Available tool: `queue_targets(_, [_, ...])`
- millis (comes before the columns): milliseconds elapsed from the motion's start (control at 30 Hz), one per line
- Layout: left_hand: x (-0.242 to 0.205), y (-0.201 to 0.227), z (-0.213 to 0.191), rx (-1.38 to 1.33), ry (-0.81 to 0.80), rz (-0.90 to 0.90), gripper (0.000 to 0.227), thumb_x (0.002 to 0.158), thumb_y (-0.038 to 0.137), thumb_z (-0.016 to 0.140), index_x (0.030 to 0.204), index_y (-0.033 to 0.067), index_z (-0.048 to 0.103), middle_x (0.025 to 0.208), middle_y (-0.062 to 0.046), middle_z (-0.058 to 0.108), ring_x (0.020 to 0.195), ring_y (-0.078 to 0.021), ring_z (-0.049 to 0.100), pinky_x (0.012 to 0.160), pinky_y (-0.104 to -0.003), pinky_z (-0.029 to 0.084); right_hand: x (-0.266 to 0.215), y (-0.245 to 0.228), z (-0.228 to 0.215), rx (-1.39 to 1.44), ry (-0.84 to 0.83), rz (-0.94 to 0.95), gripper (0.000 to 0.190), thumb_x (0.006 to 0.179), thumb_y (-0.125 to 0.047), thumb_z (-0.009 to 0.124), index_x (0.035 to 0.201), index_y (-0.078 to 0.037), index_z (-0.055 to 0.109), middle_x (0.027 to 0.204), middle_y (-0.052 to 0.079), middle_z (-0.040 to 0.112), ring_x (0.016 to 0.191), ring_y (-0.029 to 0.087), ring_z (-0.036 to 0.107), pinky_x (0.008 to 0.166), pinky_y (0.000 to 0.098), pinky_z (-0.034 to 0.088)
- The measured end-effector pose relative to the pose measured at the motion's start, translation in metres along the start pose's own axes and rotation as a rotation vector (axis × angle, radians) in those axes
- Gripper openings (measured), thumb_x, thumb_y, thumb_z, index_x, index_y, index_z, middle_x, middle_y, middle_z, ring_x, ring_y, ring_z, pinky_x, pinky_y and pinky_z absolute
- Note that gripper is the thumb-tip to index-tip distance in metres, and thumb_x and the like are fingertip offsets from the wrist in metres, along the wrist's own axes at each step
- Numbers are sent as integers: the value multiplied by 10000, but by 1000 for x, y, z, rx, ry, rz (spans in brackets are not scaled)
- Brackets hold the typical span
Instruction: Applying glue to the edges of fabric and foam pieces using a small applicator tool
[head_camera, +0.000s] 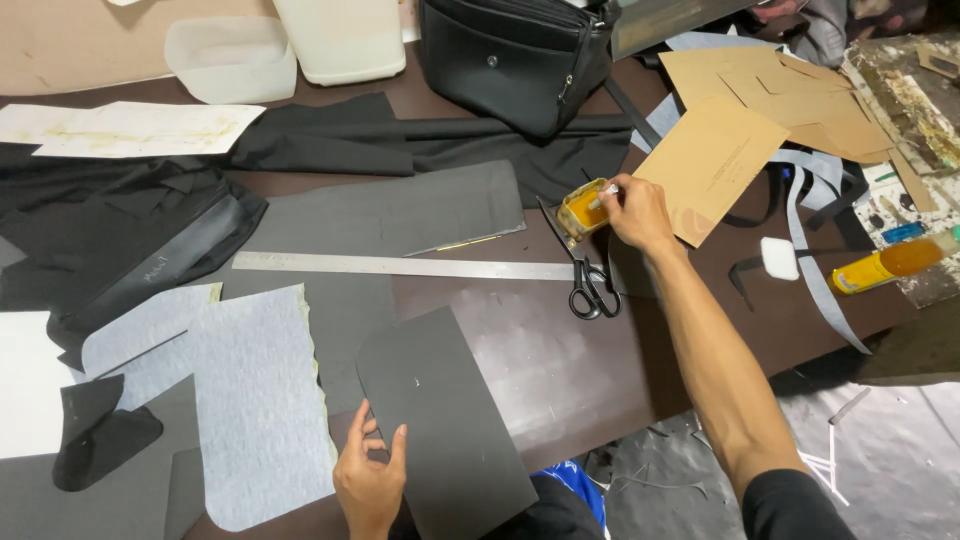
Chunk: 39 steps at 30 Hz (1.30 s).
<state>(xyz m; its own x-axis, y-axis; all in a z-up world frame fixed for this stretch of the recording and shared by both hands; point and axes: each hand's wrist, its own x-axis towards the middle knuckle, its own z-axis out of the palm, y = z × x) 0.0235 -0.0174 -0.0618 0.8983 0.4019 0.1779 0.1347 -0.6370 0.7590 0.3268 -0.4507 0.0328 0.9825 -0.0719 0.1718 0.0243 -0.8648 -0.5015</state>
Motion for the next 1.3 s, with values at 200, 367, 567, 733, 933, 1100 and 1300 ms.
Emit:
queue_targets(200, [0, -3, 4, 34, 37, 62, 630, 805, 286, 819, 1374, 88, 634, 1009, -61, 748, 651, -110, 670, 508, -271, 538, 8, 4, 14, -51, -84, 46, 243, 1003, -218, 624, 1066, 6, 694, 1019, 269, 733, 1034, 478, 640, 869, 504, 473])
queue_targets(367, [0, -3, 3, 38, 50, 101, 634, 809, 263, 829, 1378, 66, 630, 972, -59, 749, 672, -110, 682, 618, -290, 572, 12, 12, 21, -51, -51, 0, 240, 993, -209, 637, 1071, 9, 700, 1039, 261, 735, 1014, 473, 651, 887, 494, 483])
queue_targets(567, [0, -4, 4, 51, 42, 81, 636, 808, 268, 828, 1382, 78, 630, 952, -41, 754, 690, -101, 700, 619, -303, 568, -2, 2, -3, 120, 93, 167, 294, 1020, -305, 670, 831, -80, 659, 736, 47, 616, 699, 223, 549, 679, 389, 428])
queue_targets(733, [0, -3, 5, 50, 34, 52, 641, 808, 272, 823, 1389, 79, 633, 969, -49, 756, 719, -115, 701, 658, -319, 570, -16, 5, -16, 136, 61, 289, 414, 1026, -330, 676, 710, -98, 544, 666, 12, 473, 649, 179, 424, 623, 371, 363])
queue_targets(933, [0, 1, 2, 26, 52, 43, 643, 804, 276, 825, 1388, 87, 634, 1004, -50, 754, 676, -116, 684, 663, -325, 567, -22, 3, -19, 112, 16, 290, 342, 1037, -308, 662, 799, -62, 651, 720, 41, 576, 695, 199, 519, 657, 381, 406])
queue_targets(1100, [0, 4, 0, 9, 14, 4, 666, 807, 274, 815, 1413, 89, 610, 986, -38, 758, 744, -115, 705, 724, -335, 575, -26, -1, -19, 24, -52, 221, 268, 1006, -291, 683, 879, -56, 713, 762, 107, 680, 717, 288, 602, 694, 421, 433])
queue_targets(1300, [11, 22, -12, -111, -140, -298, 782, 793, 345, 799, 1491, 111, 532, 1145, -95, 741, 783, -172, 728, 756, -342, 582, -72, -50, -23, 878, -191, 307, 263, 1011, -251, 691, 816, -103, 594, 736, 31, 551, 594, 99, 479, 564, 217, 387])
